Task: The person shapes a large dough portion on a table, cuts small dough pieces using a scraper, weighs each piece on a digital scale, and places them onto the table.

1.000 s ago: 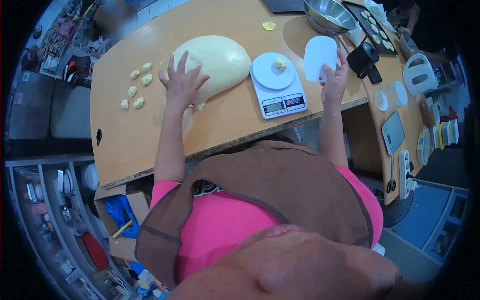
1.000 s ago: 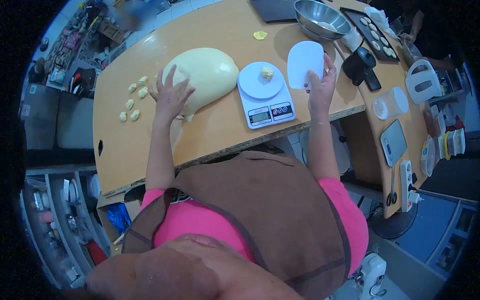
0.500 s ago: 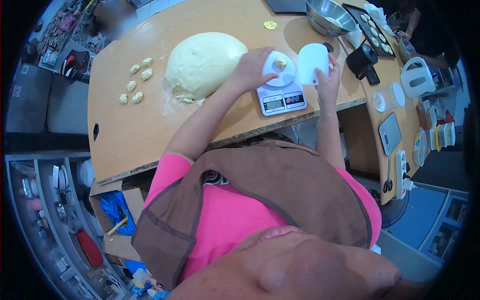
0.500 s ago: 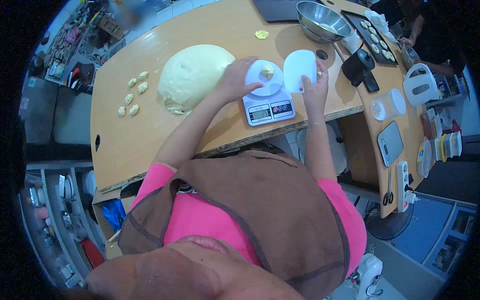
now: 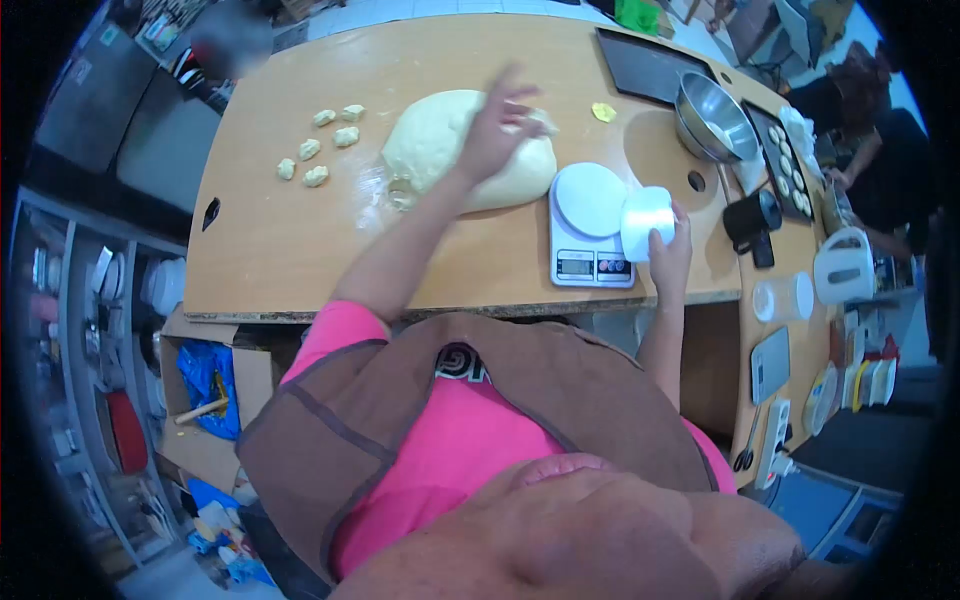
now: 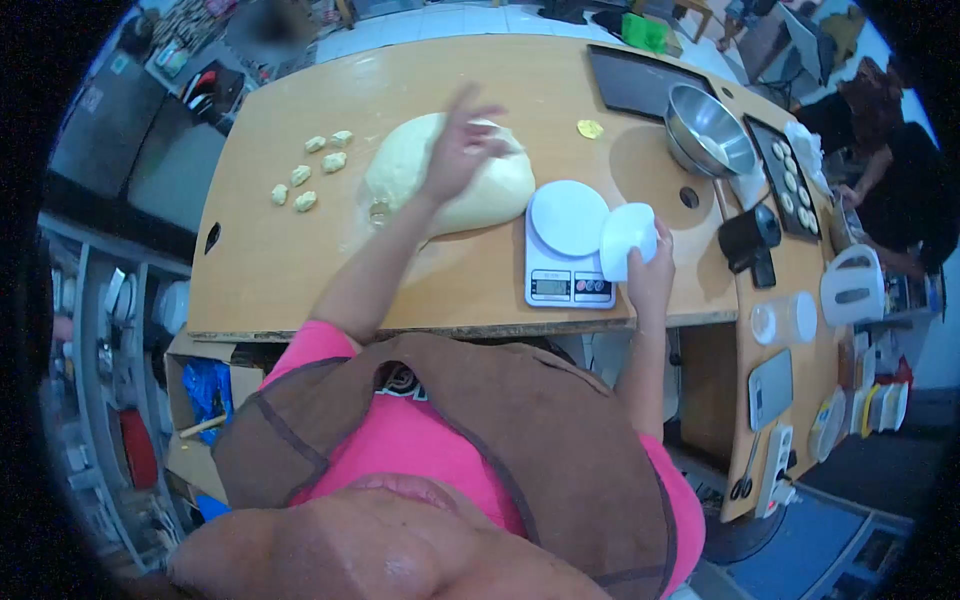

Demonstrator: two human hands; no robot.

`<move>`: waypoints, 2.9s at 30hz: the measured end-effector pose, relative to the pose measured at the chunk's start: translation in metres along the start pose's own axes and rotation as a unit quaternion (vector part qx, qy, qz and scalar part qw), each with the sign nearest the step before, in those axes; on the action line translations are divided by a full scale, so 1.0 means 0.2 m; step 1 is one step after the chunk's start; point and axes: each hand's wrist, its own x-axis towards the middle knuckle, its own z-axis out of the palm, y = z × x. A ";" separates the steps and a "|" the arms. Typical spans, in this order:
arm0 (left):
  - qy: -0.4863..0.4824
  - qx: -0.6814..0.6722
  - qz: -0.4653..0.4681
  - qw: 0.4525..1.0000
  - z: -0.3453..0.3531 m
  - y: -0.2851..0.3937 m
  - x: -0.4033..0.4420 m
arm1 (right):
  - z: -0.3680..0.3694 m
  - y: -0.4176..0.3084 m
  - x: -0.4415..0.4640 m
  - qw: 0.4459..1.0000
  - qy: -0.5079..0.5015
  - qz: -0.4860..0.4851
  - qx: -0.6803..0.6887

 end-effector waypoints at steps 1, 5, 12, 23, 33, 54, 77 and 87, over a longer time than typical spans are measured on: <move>0.041 -0.064 -0.025 0.997 -0.18 -0.06 0.02 | -0.01 0.00 0.00 1.000 -0.006 -0.005 0.002; 0.126 0.169 -0.066 0.975 -1.05 -0.39 0.23 | -0.02 -0.06 -0.01 0.993 -0.034 0.063 0.093; -0.171 0.730 -0.293 0.594 -1.29 -0.61 0.25 | 0.00 -0.20 -0.01 0.987 -0.008 0.053 0.150; -0.108 0.488 -0.181 0.847 -0.85 -0.01 -0.38 | 0.59 -0.68 -0.07 0.931 -0.278 -0.231 -0.061; -0.037 0.245 -0.378 0.892 -0.89 -0.33 -0.28 | 1.15 -1.19 0.24 0.914 -0.245 -0.318 -0.063; 0.028 0.443 -0.214 0.870 -0.89 -0.13 -0.68 | 1.35 -1.19 0.17 0.807 -0.421 -0.398 -0.117; -0.054 0.373 -0.248 0.893 -0.89 0.23 -0.87 | 1.38 -1.20 0.12 0.750 -0.581 -0.270 -0.165; 0.075 0.535 -0.125 0.832 -0.89 0.20 -1.09 | 1.09 -1.17 -0.27 0.894 -0.380 -0.237 0.030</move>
